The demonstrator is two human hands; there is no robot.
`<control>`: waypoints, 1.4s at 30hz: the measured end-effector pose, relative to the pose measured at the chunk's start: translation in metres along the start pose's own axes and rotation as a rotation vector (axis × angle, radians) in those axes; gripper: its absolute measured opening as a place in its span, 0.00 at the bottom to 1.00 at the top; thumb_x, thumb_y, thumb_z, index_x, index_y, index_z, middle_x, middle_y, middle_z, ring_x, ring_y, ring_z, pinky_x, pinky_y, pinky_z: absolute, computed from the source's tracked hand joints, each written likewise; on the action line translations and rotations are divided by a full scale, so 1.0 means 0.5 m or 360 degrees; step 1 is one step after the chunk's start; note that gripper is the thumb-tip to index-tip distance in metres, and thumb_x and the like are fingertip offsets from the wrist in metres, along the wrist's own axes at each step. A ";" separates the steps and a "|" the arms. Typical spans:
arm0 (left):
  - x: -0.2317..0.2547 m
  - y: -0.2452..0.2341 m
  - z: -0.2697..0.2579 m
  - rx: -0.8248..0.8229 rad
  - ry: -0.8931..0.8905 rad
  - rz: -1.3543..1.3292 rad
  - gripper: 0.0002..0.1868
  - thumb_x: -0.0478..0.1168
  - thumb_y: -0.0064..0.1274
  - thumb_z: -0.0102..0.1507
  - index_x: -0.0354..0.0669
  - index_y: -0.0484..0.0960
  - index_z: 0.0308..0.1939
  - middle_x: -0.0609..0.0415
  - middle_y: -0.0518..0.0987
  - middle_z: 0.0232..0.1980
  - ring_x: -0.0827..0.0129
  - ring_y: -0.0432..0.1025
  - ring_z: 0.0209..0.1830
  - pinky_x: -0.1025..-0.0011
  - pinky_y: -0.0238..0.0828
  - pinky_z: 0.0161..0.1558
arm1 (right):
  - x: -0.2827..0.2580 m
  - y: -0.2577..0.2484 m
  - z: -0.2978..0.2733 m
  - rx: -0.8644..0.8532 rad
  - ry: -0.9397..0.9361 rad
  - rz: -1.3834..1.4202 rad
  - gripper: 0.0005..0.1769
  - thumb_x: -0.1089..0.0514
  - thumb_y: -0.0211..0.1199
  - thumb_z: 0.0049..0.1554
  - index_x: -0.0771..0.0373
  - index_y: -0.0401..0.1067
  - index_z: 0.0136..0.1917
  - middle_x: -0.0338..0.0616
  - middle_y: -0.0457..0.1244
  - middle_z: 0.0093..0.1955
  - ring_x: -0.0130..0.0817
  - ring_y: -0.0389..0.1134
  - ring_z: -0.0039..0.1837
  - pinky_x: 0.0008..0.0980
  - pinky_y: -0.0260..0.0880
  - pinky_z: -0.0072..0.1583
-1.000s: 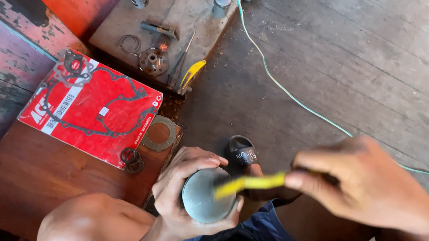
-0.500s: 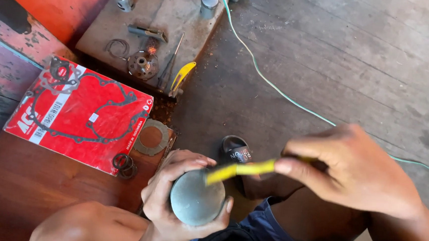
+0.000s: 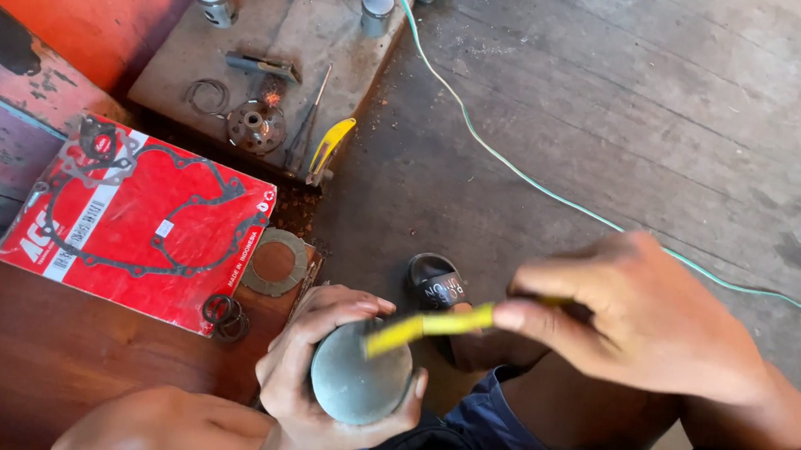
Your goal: The person holds a cylindrical metal part in their left hand and scrubs its surface with a yellow-handled brush in their right hand. The person rotates the part to clean different areas while seated in a workshop environment.
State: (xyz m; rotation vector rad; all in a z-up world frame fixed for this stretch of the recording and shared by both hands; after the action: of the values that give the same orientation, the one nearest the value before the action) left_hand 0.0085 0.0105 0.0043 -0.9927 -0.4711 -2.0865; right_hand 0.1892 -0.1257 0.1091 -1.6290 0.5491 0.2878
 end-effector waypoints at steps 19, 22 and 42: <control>-0.002 0.006 0.000 0.0006 -0.0048 0.0017 0.26 0.43 0.67 0.50 0.34 0.75 0.47 0.47 0.82 0.37 0.61 0.81 0.39 0.67 0.81 0.46 | -0.014 -0.003 -0.004 0.0014 -0.0043 -0.0031 0.22 0.41 0.62 0.61 0.50 0.67 0.29 0.32 0.55 0.21 0.31 0.53 0.21 0.33 0.48 0.27; -0.004 0.005 -0.003 0.0008 -0.0063 0.0008 0.27 0.42 0.68 0.49 0.33 0.75 0.46 0.44 0.82 0.40 0.59 0.81 0.39 0.67 0.82 0.46 | -0.005 -0.003 -0.001 0.0071 0.0007 -0.0071 0.18 0.42 0.62 0.60 0.48 0.73 0.31 0.34 0.57 0.21 0.35 0.53 0.22 0.34 0.47 0.28; 0.000 0.004 0.000 0.0037 -0.0033 0.0009 0.26 0.47 0.65 0.52 0.34 0.76 0.46 0.44 0.83 0.39 0.59 0.80 0.38 0.66 0.80 0.46 | -0.016 -0.004 0.000 -0.0041 -0.0105 -0.0019 0.20 0.41 0.60 0.62 0.50 0.70 0.31 0.34 0.60 0.23 0.39 0.57 0.23 0.35 0.50 0.28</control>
State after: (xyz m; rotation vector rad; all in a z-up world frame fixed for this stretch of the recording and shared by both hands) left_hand 0.0102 0.0092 0.0042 -1.0019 -0.5013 -2.0628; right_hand 0.1834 -0.1242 0.1147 -1.6413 0.4869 0.3395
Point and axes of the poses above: each hand's wrist, its own z-axis towards the middle knuckle, its own y-axis out of the palm, x = y × z, the point moved 2 cm from there along z, towards the middle knuckle
